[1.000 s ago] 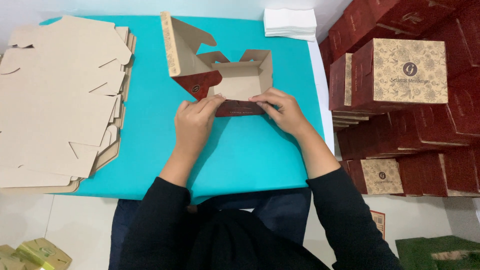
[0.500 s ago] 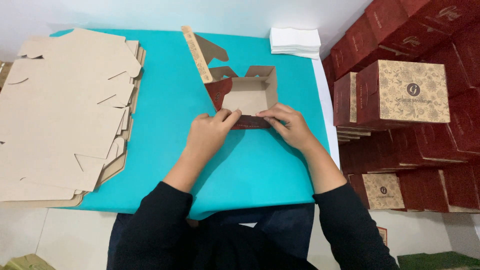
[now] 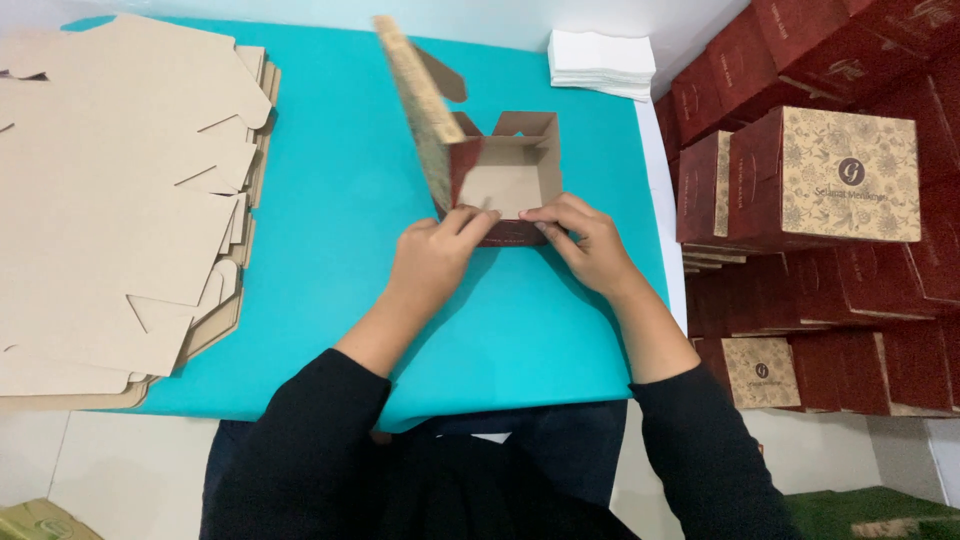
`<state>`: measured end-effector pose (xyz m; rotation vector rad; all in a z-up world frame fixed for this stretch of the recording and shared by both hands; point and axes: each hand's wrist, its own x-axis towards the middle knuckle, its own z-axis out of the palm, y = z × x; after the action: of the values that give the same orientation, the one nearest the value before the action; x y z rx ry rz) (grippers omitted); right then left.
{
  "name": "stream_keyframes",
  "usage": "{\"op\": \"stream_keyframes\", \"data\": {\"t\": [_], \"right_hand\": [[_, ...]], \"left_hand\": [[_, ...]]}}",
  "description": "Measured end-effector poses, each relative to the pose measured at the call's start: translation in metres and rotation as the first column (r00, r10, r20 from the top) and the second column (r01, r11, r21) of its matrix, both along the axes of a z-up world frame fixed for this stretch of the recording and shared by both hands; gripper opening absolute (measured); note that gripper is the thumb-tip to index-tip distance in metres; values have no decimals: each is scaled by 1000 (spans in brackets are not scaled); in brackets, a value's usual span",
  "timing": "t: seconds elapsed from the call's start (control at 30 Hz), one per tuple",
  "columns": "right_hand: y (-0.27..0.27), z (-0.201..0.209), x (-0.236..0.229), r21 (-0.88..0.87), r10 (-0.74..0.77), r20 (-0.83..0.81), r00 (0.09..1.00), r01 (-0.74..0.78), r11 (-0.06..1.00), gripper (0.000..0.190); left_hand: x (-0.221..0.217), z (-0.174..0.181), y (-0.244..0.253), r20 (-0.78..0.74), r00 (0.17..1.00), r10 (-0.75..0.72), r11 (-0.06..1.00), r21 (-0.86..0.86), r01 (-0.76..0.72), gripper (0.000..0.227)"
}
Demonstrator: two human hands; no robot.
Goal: The person assembles a flat cardboard piece into a box by folding the sides and tucking the flaps. They then place a white tissue paper inside the box and close the lid.
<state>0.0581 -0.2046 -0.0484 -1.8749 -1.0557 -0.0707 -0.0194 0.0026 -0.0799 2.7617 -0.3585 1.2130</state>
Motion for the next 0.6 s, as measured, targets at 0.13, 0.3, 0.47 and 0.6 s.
{"op": "stream_keyframes", "data": {"t": [0.13,0.3,0.47,0.6], "right_hand": [[1,2,-1,11,10,-5,1000,-10,1000,19],[3,5,-8,-29,-73,43,996,75,997,19],[6,-8,-8,-46,-130,94,987,135,990,16],[13,-3,-17,36,-63,69,996,61,997,16]], "left_hand": [[2,3,-7,37,998,57,998,5,-57,28],[-1,5,-5,15,999,29,1000,-1,-29,19],[-1,10,-5,16,1000,21,998,-62,-20,11],[8,1,6,-73,995,-62,989,-138,52,7]]}}
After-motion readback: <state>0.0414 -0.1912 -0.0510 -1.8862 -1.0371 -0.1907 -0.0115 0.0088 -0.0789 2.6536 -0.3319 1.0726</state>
